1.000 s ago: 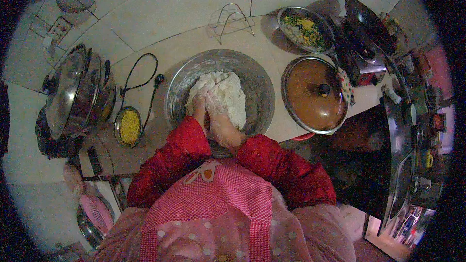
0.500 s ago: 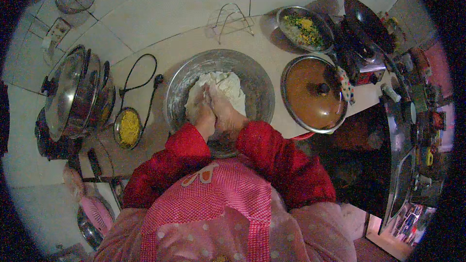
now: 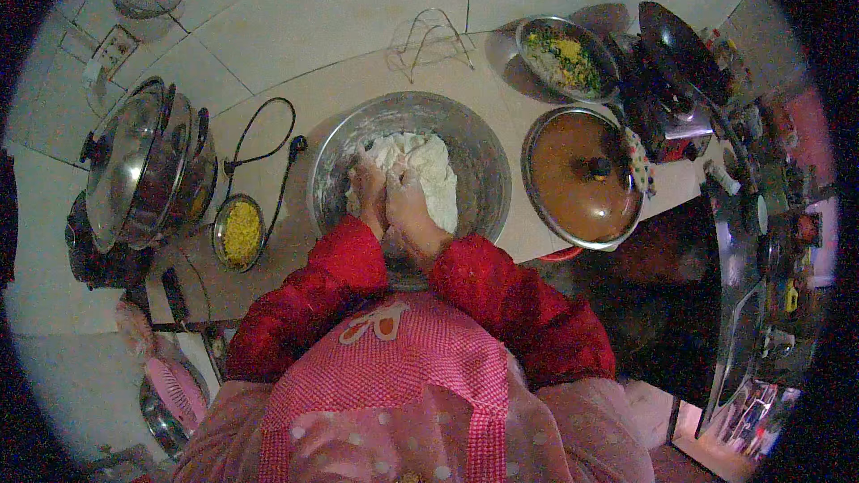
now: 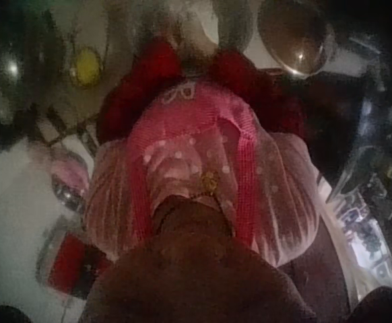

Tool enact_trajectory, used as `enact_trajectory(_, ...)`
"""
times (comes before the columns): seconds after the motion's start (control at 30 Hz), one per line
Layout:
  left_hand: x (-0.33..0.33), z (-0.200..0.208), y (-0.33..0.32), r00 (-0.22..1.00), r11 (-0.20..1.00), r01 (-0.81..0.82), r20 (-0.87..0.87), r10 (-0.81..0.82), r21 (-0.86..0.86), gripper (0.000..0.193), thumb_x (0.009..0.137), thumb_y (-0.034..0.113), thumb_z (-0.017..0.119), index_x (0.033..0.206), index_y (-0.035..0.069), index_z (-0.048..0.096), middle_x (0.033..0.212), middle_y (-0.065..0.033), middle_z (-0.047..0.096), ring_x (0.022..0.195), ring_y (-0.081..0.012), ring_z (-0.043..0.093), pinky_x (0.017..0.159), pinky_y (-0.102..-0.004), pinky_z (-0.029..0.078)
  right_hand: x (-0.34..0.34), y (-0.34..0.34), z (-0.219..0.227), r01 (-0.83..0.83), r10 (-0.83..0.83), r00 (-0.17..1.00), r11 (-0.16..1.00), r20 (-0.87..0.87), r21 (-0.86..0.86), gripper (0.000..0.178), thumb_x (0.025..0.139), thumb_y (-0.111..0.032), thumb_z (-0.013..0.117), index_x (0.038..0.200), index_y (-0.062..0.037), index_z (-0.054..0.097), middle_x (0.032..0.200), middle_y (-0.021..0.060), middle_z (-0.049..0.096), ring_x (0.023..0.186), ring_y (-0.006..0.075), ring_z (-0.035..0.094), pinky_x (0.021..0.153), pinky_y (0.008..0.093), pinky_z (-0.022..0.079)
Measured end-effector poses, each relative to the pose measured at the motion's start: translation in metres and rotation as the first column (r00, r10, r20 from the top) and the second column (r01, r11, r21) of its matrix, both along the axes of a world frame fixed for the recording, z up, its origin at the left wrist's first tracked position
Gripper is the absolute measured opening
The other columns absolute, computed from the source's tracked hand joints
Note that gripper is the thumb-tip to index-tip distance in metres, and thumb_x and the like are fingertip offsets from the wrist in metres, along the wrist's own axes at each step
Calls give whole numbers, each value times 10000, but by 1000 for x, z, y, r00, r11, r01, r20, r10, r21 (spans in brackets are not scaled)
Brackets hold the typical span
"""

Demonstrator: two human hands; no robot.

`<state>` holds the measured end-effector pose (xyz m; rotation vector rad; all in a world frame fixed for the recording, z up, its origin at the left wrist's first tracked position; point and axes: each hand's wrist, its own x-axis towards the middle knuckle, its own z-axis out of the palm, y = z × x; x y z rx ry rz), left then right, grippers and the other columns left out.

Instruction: The person kneads a large mass of white dough in a metal bowl using both hands. The person repeatedly folds, presses, and turns the dough to develop its texture.

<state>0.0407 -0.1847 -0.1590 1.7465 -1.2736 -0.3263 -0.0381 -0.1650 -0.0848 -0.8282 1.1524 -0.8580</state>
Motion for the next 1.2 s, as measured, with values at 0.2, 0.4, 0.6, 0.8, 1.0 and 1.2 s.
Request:
enact_trajectory(0.2, -8, 49, 12, 994, 997, 54, -97, -48, 58, 375, 874, 176, 499, 1167, -57, 465, 1187, -257, 494, 1145, -404, 423, 967, -443, 351, 9, -39, -98, -43, 36, 909, 999, 415, 8, 218, 941, -116, 473, 1122, -10, 534, 1000, 124, 603, 839, 209, 577, 705, 357, 498)
enact_trajectory(0.4, -4, 50, 29, 991, 989, 55, 115, -71, 135, 528, 870, 87, 485, 1355, -44, 322, 1262, -288, 443, 1194, -433, 389, 1030, -461, 309, 6, -33, -5, -157, 171, 985, 936, -16, 314, 407, 957, -394, 469, 961, -15, 620, 872, 102, 639, 725, 204, 572, 638, 363, 474)
enact_trajectory(0.6, -15, 19, 25, 838, 941, 329, -483, -254, 77, 521, 897, 95, 458, 1380, -37, 313, 1366, -257, 390, 1255, -389, 378, 1044, -424, 300, -12, -53, -47, -175, 128, 917, 980, 378, 94, 350, 956, -232, 479, 1216, 1, 481, 969, 125, 600, 868, 216, 588, 737, 350, 491)
enact_trajectory(0.8, 0, 3, 19, 507, 953, 300, -852, -126, 37, 457, 975, 371, 382, 1244, 24, 506, 1213, -136, 551, 1112, -254, 526, 969, -371, 406, -8, -24, -57, -445, 410, 896, 823, -173, -353, 407, 933, -175, 500, 1299, -18, 417, 1149, 174, 556, 1018, 281, 549, 879, 386, 443)
enact_trajectory(1.0, 18, 31, 11, 8, 927, 363, -995, 94, 91, 485, 920, 480, 440, 1171, 81, 553, 1101, -72, 594, 1001, -240, 564, 929, -374, 438, -8, 17, -50, -464, 301, 884, 661, -358, -590, 770, 843, -151, 597, 1466, -34, 158, 1501, 225, 161, 1364, 323, 218, 1117, 377, 189)
enact_trajectory(1.2, -12, 61, 33, -46, 948, 311, -997, -61, -73, 558, 941, 481, 388, 1328, 82, 435, 1285, -96, 500, 1149, -267, 492, 991, -377, 388, -9, -26, -70, -526, 128, 784, 655, -607, -542, 691, 917, -379, 449, 1458, -34, 192, 1499, 276, 85, 1382, 441, 88, 1143, 433, 73)
